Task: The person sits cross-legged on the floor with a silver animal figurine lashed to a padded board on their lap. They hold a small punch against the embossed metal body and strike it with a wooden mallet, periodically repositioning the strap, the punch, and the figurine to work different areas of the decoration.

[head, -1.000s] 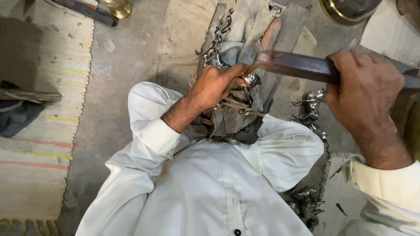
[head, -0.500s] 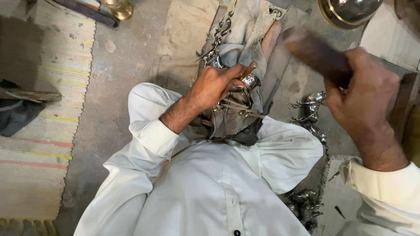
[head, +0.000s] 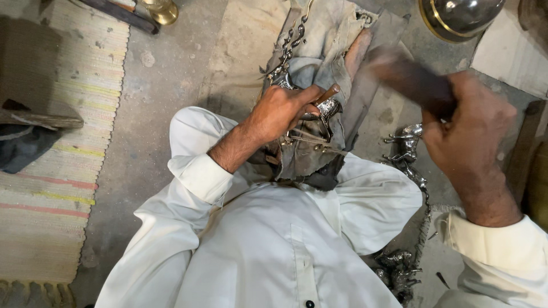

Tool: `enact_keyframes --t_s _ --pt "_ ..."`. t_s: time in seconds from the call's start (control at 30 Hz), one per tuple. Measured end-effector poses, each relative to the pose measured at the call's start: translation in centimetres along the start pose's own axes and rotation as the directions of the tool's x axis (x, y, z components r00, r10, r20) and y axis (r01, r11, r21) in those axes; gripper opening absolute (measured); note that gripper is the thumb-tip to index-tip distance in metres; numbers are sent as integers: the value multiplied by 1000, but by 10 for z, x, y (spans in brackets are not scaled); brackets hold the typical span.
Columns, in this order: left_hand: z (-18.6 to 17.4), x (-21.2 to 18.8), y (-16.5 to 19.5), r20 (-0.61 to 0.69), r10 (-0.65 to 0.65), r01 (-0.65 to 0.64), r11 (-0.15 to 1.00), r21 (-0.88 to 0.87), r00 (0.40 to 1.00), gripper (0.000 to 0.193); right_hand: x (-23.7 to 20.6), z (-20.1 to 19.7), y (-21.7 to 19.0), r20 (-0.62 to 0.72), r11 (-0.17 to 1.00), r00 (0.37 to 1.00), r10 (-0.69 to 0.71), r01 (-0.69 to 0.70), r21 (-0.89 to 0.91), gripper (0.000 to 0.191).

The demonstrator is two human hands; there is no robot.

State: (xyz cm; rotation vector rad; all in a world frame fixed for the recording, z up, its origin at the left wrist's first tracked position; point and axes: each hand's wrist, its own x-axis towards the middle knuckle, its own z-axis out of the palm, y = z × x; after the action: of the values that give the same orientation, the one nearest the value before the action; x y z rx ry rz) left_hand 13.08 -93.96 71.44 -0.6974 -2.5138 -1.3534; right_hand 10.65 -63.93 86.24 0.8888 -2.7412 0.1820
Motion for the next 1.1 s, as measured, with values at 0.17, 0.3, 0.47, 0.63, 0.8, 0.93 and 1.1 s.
enact_keyframes --t_s 0.17,0.3,0.47,0.63,0.8,0.93,1.1 --pt "-2 1 2 20 24 -24 1000 19 1000 34 -2 3 1 1 985 998 -66 65 -160 22" --pt "-6 1 3 22 43 -44 998 33 999 28 -3 4 1 -11 1000 1000 -20 20 -17 24" --pt "-10 1 7 53 10 -11 999 30 999 28 -4 -3 -7 -2 998 998 69 -69 9 21" --pt "-14 5 7 81 28 -30 999 23 996 39 -4 -2 -10 -1 994 1000 -15 15 -109 27" --pt "-15 6 11 110 -2 -6 997 72 994 28 -17 7 0 0 995 996 89 -89 53 19" --pt "-19 8 14 84 50 -55 997 51 995 35 -25 15 4 20 992 992 123 -123 -7 21" --pt "-25 4 17 114 -118 118 993 5 986 33 -25 15 2 126 994 987 99 -94 -50 27"
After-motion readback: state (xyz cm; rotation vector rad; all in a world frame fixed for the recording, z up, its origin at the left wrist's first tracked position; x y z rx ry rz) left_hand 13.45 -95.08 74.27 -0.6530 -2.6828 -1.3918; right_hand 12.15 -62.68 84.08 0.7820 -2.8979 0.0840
